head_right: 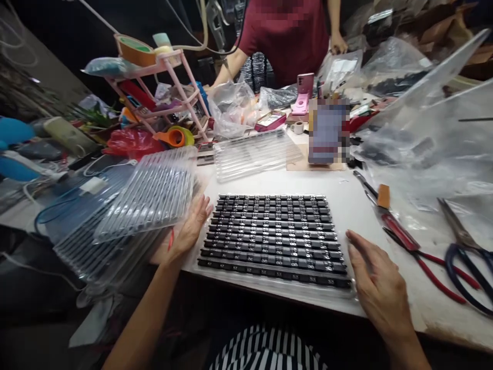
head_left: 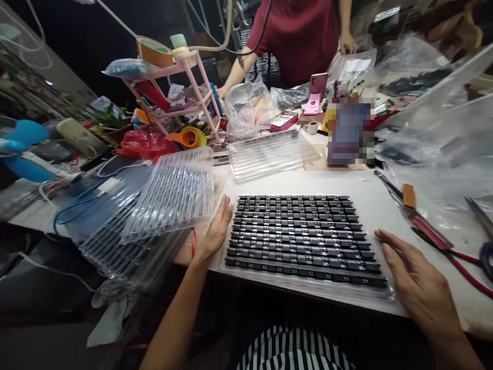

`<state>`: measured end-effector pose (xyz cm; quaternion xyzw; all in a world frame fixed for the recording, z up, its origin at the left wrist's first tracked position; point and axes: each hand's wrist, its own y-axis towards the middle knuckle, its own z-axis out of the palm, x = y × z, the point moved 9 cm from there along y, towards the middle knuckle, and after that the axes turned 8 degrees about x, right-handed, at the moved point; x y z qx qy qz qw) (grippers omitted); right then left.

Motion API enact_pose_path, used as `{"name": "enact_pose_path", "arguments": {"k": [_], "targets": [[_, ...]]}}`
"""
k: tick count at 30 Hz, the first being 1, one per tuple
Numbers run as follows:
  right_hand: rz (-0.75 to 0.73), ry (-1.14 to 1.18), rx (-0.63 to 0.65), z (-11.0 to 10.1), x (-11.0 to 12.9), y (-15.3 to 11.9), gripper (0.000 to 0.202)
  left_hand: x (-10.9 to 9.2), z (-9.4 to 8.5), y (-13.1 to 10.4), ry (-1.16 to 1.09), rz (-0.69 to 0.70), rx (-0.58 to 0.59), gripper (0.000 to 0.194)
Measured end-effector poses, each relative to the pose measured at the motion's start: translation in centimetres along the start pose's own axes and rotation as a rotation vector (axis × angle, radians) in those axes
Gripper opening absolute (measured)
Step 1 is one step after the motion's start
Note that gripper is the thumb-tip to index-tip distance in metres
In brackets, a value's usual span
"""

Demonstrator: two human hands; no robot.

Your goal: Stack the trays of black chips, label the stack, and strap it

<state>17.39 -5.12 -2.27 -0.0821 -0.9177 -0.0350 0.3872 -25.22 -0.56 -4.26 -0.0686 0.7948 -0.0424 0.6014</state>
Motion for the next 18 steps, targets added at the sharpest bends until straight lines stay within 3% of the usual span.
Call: {"name": "enact_pose_path", "arguments": {"k": [4,8,13,18], "targets": [[0.125,-0.035,0.029,-0.1,-0.3,0.0,0.051,0.2,0.5,-3.0,0.000,0.003,0.056,0.068],[0.170,-0.084,0.039,0.0,-0.4,0.0,0.051,-0.3,1.5,-5.4,0.292,0.071,0.123,0.071],[0.197,-0.089,0.017,-0.1,-0.6,-0.1,0.049,-1.0,3.3,-6.0,0.618,0.125,0.226,0.083],[0.213,-0.071,0.032,0.0,-0.8,-0.2,0.048,-0.9,2.9,-6.6,0.558,0.111,0.245,0.082]]}}
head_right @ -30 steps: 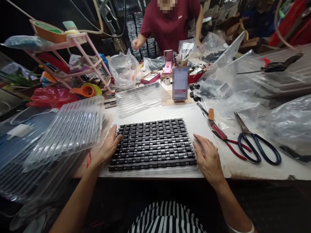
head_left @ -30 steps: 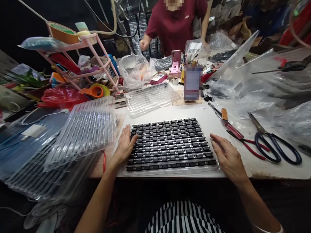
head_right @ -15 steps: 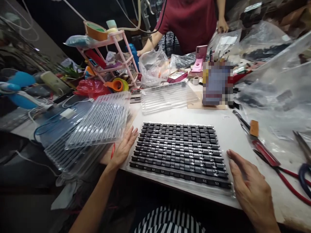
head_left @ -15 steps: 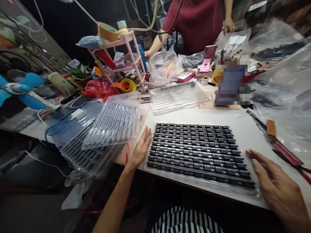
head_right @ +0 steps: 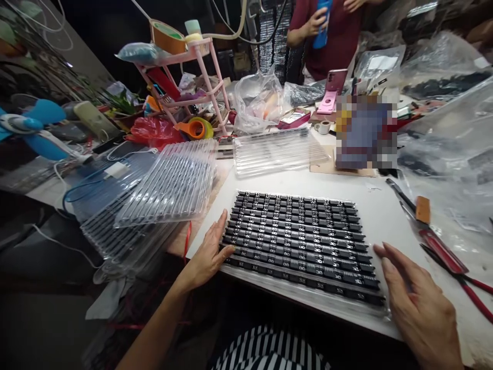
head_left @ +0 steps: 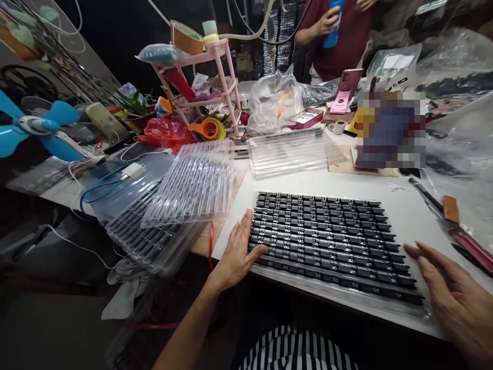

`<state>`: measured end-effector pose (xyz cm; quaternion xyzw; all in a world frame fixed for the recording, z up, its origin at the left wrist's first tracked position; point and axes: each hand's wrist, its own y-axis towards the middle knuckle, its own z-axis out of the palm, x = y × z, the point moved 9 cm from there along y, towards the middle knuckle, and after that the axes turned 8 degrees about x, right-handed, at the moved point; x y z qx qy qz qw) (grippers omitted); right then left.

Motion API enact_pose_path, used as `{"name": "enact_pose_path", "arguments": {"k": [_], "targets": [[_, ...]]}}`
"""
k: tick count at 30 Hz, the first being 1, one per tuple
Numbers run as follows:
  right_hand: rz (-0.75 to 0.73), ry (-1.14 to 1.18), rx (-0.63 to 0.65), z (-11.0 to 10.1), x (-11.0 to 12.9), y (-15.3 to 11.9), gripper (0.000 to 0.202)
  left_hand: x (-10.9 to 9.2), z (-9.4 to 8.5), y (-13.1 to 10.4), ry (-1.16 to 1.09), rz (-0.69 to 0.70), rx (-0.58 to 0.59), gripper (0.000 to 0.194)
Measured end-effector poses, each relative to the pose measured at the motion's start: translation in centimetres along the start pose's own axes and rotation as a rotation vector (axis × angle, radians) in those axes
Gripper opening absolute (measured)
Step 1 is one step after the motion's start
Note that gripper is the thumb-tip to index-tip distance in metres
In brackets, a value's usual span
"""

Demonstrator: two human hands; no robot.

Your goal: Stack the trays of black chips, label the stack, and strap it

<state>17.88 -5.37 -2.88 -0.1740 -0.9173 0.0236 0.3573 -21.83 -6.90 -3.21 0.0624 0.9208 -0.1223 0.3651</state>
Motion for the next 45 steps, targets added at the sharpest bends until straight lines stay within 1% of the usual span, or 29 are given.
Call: {"name": "enact_pose_path", "arguments": {"k": [4,7,10,14,18,22,24,26,27,28,29,31,32,34,37,39,41,43,45], "targets": [[-0.006,-0.029,-0.023,-0.2,0.1,-0.1,0.044,0.6,-0.1,-2.1,-0.082,-0.036,-0.002,0.084],[0.000,-0.064,-0.036,-0.3,0.2,-0.3,0.043,0.5,-0.1,-3.7,-0.065,-0.032,-0.025,0.087],[-0.025,-0.116,-0.068,-0.5,0.3,-0.3,0.045,0.7,0.1,-4.7,-0.007,-0.053,-0.059,0.093],[-0.067,-0.158,-0.075,-0.5,0.2,-0.2,0.045,0.7,0.6,-4.9,0.094,-0.021,-0.117,0.096],[-0.023,-0.159,-0.064,-0.5,0.3,-0.3,0.047,0.4,0.7,-4.7,0.167,0.013,-0.188,0.090],[-0.012,-0.098,-0.046,-0.1,0.8,-0.3,0.049,0.1,0.8,-4.5,0.205,0.033,-0.204,0.087],[-0.084,-0.045,-0.070,0.2,1.1,-0.4,0.047,0.0,1.0,-4.6,0.232,0.069,-0.216,0.084],[-0.227,0.012,-0.085,0.3,1.5,-0.3,0.042,0.0,1.0,-4.8,0.268,0.108,-0.265,0.080],[-0.298,0.031,-0.065,0.4,1.7,-0.1,0.040,0.1,1.0,-4.9,0.290,0.126,-0.297,0.077],[-0.347,0.038,-0.079,0.1,1.5,0.2,0.039,0.4,1.0,-5.0,0.309,0.151,-0.339,0.077],[-0.386,-0.002,-0.128,-0.6,1.4,0.5,0.038,0.7,0.9,-4.9,0.320,0.174,-0.371,0.077],[-0.409,-0.172,-0.238,-2.6,0.8,1.4,0.036,1.5,1.2,-4.4,0.351,0.199,-0.377,0.075],[-0.396,-0.264,-0.283,-3.6,0.3,1.9,0.035,1.8,1.3,-4.2,0.376,0.209,-0.365,0.074],[-0.343,-0.394,-0.332,-5.5,-0.9,2.8,0.033,2.2,1.6,-3.8,0.413,0.223,-0.338,0.073],[-0.271,-0.460,-0.357,-7.7,-2.5,3.8,0.033,2.4,1.3,-4.0,0.403,0.236,-0.357,0.073],[-0.245,-0.490,-0.352,-8.4,-2.8,4.1,0.034,2.8,1.0,-4.1,0.369,0.217,-0.343,0.073],[-0.245,-0.506,-0.333,-8.6,-2.5,4.6,0.034,3.3,0.8,-3.9,0.323,0.175,-0.292,0.071],[-0.265,-0.510,-0.305,-8.3,-1.4,5.6,0.032,3.7,0.4,-3.5,0.256,0.130,-0.260,0.068],[-0.285,-0.506,-0.267,-7.7,-0.1,7.4,0.027,3.7,-0.4,-3.1,0.179,0.100,-0.269,0.065]]}}
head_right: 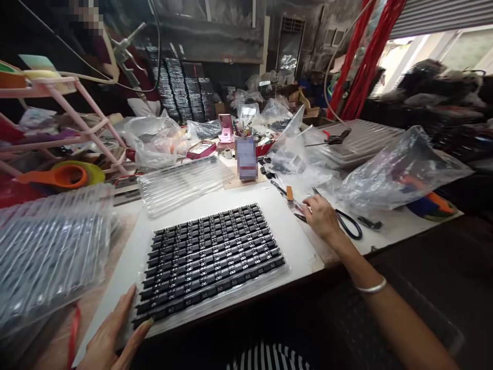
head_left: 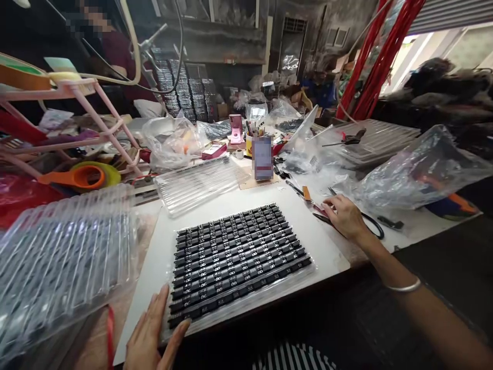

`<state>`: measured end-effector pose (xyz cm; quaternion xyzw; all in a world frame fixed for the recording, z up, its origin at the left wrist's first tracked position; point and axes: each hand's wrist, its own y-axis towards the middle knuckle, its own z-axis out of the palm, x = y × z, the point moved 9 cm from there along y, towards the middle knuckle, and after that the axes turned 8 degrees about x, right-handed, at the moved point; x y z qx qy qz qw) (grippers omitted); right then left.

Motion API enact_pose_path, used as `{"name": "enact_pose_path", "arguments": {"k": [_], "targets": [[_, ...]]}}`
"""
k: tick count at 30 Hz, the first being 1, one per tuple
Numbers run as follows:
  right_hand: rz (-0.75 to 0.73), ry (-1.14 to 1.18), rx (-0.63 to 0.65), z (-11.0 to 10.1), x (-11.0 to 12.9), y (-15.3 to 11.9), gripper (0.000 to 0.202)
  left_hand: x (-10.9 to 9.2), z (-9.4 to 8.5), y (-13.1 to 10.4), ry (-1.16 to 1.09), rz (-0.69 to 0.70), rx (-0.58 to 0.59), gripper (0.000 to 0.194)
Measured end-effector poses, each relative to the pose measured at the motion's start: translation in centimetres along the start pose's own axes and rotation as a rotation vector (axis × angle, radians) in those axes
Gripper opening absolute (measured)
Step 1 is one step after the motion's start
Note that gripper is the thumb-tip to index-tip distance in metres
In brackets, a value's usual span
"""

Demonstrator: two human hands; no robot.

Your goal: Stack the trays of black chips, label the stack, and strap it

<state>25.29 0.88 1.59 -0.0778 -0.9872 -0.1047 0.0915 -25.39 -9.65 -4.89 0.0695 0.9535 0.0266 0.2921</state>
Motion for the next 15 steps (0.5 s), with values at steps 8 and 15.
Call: {"name": "enact_pose_path", "arguments": {"k": [8,15], "targets": [[0.042,0.099,0.184,3.5,1.1,7.7,0.015,-1.0,-1.7,1.5,-0.253,-0.155,0.010,0.056],[-0.029,0.557,0.208,1.2,7.5,6.4,0.037,-1.5,-3.3,3.8,-0.272,-0.054,-0.078,0.036]]}}
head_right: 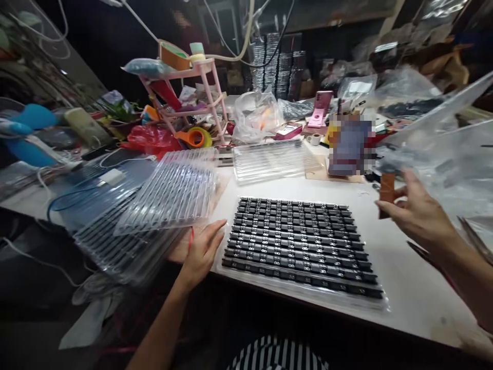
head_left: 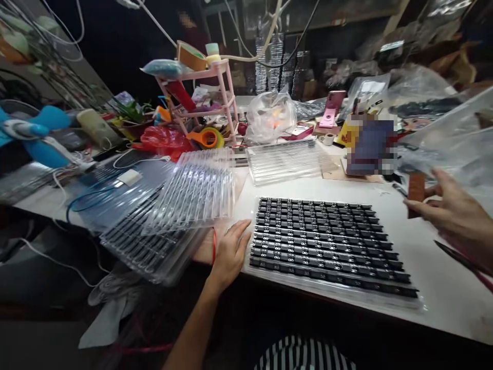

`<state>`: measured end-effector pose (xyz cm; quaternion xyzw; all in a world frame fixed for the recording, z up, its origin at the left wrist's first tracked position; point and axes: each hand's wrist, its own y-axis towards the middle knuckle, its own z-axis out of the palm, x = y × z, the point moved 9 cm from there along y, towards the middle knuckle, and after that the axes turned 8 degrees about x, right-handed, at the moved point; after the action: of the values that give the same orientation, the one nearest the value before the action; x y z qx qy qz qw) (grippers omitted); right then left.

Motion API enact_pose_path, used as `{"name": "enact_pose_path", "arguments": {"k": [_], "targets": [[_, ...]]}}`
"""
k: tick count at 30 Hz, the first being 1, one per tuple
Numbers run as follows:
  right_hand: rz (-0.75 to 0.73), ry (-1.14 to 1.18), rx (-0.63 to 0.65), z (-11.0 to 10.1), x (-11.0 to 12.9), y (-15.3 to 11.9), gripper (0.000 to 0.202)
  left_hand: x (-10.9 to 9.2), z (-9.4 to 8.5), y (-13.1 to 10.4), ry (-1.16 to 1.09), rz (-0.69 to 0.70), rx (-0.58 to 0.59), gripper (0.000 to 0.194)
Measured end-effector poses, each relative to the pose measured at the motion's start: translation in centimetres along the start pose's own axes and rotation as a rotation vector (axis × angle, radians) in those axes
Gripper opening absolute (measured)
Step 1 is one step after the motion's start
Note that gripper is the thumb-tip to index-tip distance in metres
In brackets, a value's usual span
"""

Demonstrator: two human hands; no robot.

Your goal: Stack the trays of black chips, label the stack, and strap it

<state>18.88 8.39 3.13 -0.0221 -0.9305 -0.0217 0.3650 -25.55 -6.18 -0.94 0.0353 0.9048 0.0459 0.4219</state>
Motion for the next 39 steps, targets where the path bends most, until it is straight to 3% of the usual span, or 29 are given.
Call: {"name": "enact_pose_path", "arguments": {"k": [2,7,10,13,22,27,39], "targets": [[-0.058,0.318,0.296,4.6,4.7,-1.5,0.043,-0.4,0.1,1.0,-0.009,0.066,-0.013,0.032],[-0.055,0.606,0.664,14.8,14.5,-4.8,0.035,-1.2,0.8,2.1,-0.008,0.162,0.034,0.034],[-0.090,0.627,0.770,19.3,17.6,-5.2,0.027,-1.4,1.2,1.8,0.039,0.183,0.081,0.040],[-0.134,0.661,0.782,21.9,19.2,-4.9,0.023,-1.2,1.7,1.5,0.121,0.173,0.130,0.044],[-0.147,0.670,0.763,24.9,19.6,-3.7,0.058,-1.6,2.2,1.6,0.222,0.172,0.164,0.045],[-0.165,0.628,0.768,25.5,19.3,-3.8,0.053,-1.7,2.2,1.6,0.244,0.171,0.168,0.045],[-0.064,0.796,0.862,26.0,18.8,-4.1,0.043,-2.5,2.5,1.7,0.397,0.171,0.167,0.043]]}}
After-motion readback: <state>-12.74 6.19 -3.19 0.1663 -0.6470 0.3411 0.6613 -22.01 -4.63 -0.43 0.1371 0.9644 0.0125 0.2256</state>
